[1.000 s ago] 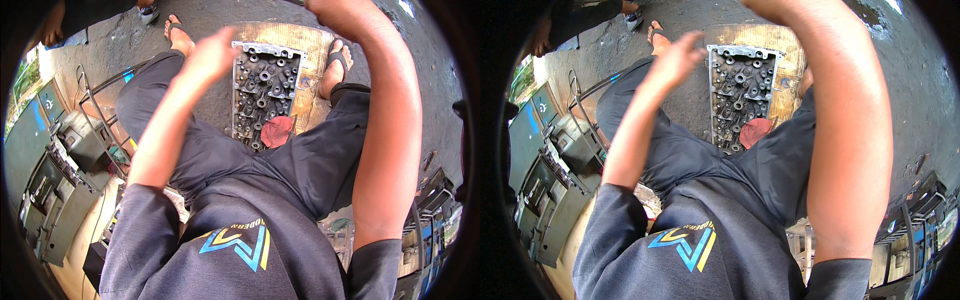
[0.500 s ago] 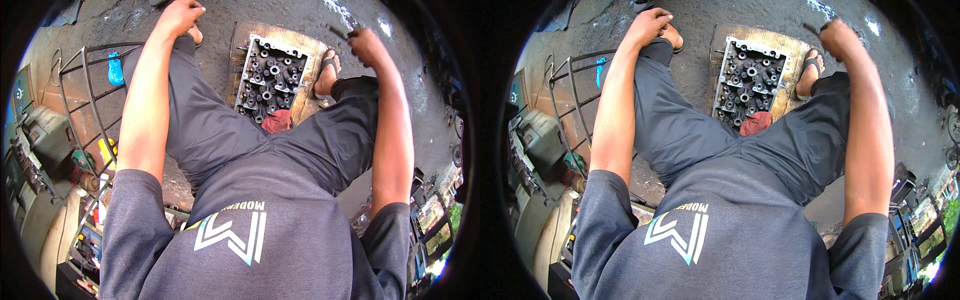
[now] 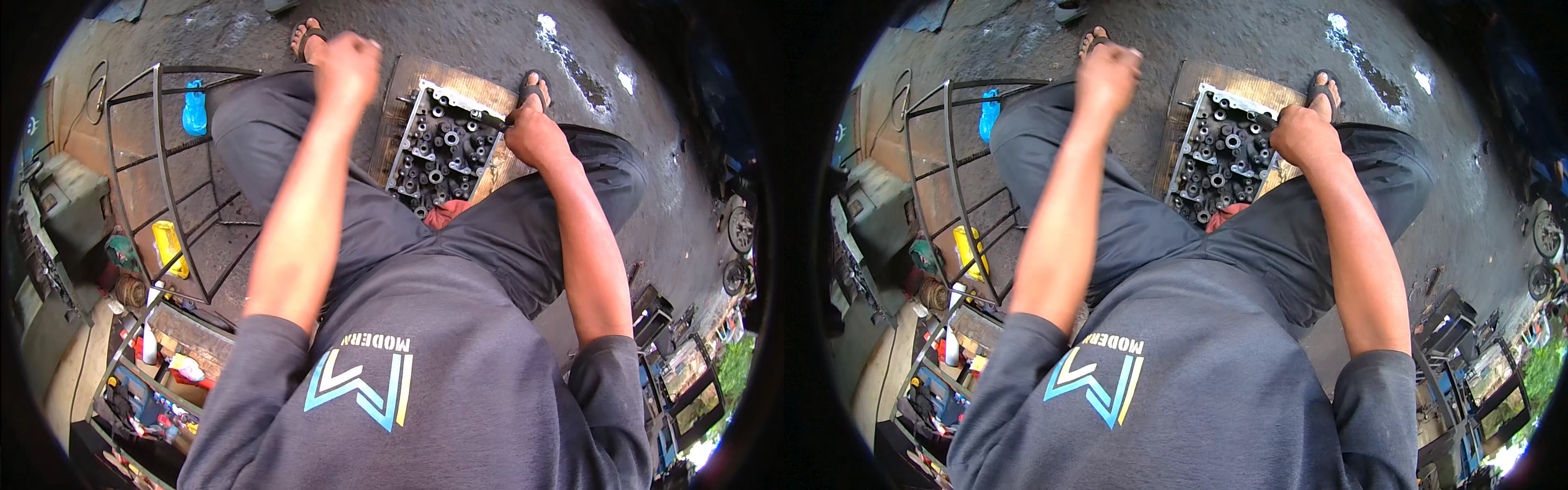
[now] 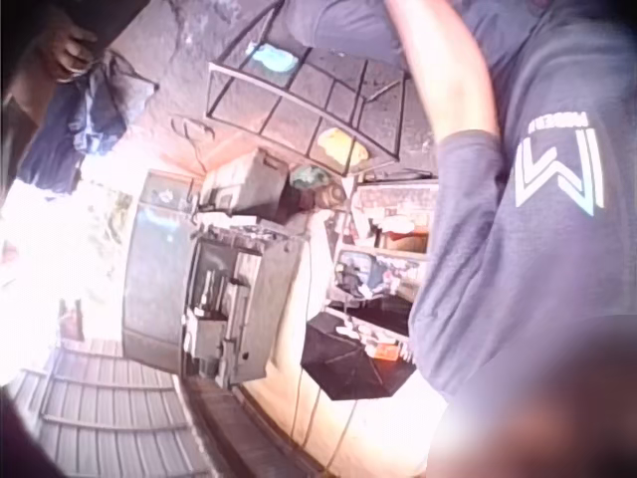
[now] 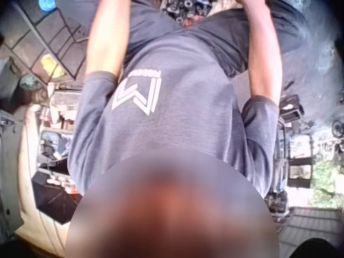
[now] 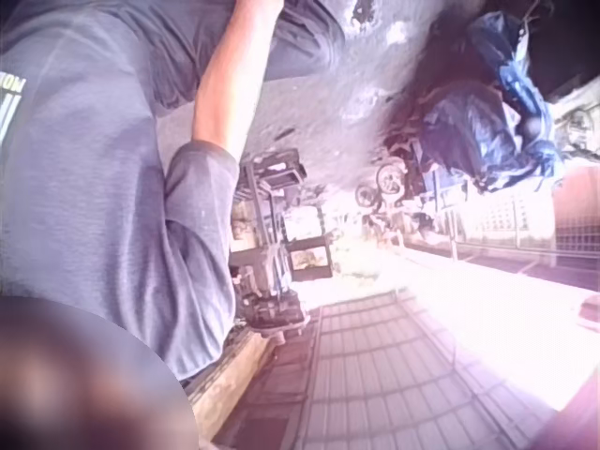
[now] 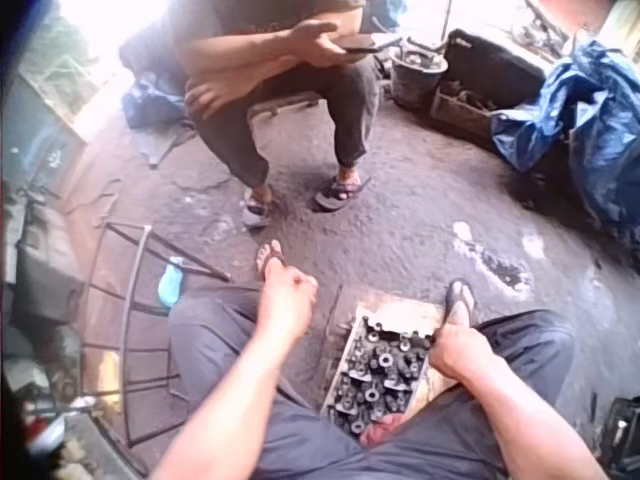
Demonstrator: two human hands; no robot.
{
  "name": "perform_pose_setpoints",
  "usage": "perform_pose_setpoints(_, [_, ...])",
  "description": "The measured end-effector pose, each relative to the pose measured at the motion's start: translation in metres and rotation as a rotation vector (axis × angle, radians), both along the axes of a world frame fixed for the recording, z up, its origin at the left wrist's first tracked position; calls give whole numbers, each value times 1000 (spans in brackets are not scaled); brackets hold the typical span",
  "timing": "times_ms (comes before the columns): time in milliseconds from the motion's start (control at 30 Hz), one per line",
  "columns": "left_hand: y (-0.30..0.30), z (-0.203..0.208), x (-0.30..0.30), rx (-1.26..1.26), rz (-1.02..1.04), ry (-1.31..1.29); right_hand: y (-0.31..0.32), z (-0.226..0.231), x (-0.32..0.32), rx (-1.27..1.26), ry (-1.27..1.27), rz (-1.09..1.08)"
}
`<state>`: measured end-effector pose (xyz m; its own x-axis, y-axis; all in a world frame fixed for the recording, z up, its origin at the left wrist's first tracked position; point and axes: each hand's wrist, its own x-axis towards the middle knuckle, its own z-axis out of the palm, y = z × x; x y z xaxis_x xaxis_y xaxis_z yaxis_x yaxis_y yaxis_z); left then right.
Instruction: The person sits on the floor and cleans an engine cylinder head using a red cloth and a small hammer. They wipe the surface and tap components, then flip the part over to clean the other side before placing it on a metal stand.
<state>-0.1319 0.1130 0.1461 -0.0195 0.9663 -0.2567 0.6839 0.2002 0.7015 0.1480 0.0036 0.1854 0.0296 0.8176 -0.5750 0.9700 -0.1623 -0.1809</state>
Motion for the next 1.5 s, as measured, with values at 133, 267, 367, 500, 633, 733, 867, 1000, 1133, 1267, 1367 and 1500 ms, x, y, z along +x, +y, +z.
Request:
perform_pose_setpoints(133, [-73,-69,71,-662,14,-236,9,-8,8,-39,0,-31])
perform_pose_setpoints(267, [-120,-129,87,-1076,257,-214,7,-22,7,-144,47,-203])
perform_pose_setpoints(367, [-125,-161,87,-1067,242,-87,7,-30,8,-134,55,-267])
perform_pose_setpoints(500, [-114,-182,95,-968,178,31,15,-30,13,-119,105,-326])
perform_pose_setpoints(633, [-109,-177,103,-710,-284,375,20,-22,18,-123,130,-356])
perform_pose_setpoints(733, [-108,-170,105,-730,-241,343,21,-18,21,-145,188,-399])
perform_pose_setpoints(867, [-111,-170,105,-680,-209,243,20,-18,23,-159,213,-442])
perform_pose_setpoints(1000, [-111,-175,103,-634,-172,151,19,-20,23,-172,209,-443])
perform_pose_setpoints(1133, [-107,-173,103,-568,-292,213,18,-21,22,-201,196,-419])
perform_pose_setpoints(1267, [-101,-174,107,-599,-432,321,17,-24,21,-230,216,-423])
perform_pose_setpoints(1367, [-100,-183,109,-544,-458,338,15,-28,19,-244,218,-420])
perform_pose_setpoints(1500, [-100,-187,107,-555,-416,333,15,-31,15,-239,197,-384])
